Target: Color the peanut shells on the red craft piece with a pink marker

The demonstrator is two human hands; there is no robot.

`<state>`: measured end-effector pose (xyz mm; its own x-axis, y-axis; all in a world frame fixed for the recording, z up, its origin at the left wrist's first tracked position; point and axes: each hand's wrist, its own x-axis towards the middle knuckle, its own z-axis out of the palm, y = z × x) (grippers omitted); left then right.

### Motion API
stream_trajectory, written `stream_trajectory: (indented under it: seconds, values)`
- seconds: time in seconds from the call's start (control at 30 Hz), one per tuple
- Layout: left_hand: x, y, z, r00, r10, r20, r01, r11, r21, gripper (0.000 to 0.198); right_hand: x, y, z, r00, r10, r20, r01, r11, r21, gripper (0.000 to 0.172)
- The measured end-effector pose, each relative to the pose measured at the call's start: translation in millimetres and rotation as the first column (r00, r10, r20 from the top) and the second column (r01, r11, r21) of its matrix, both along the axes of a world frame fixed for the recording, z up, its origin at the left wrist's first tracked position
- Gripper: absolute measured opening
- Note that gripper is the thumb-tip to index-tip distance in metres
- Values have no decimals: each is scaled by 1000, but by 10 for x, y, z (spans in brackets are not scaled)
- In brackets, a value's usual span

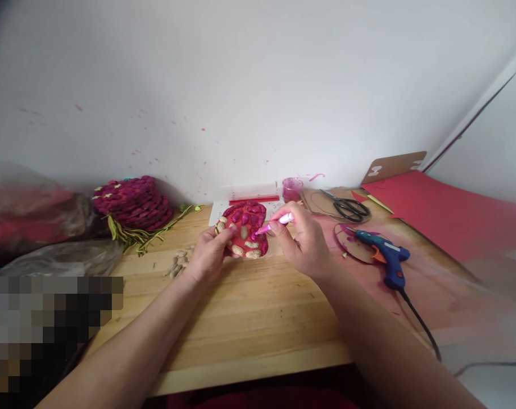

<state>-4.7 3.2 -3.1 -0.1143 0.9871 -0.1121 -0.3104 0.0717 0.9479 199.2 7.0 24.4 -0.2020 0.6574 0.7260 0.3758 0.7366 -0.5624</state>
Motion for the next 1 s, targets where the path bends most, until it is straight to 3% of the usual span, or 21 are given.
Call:
stream_trajectory:
  seconds: [0.3,0.6,1.0]
  values:
    - [-7,15,-13,1000,-10,20,9,1000,23,37,14,27,-5,1000,-25,-4,25,998,56,5]
    - [-27,52,-39,998,12,56,-12,1000,-1,32,29,51,-86,995,60,-75,-65,996,-67,7]
    - [-12,1,-54,1000,-3,-6,3,999,49,45,-24,-12,25,999,44,16,-44,998,46,6]
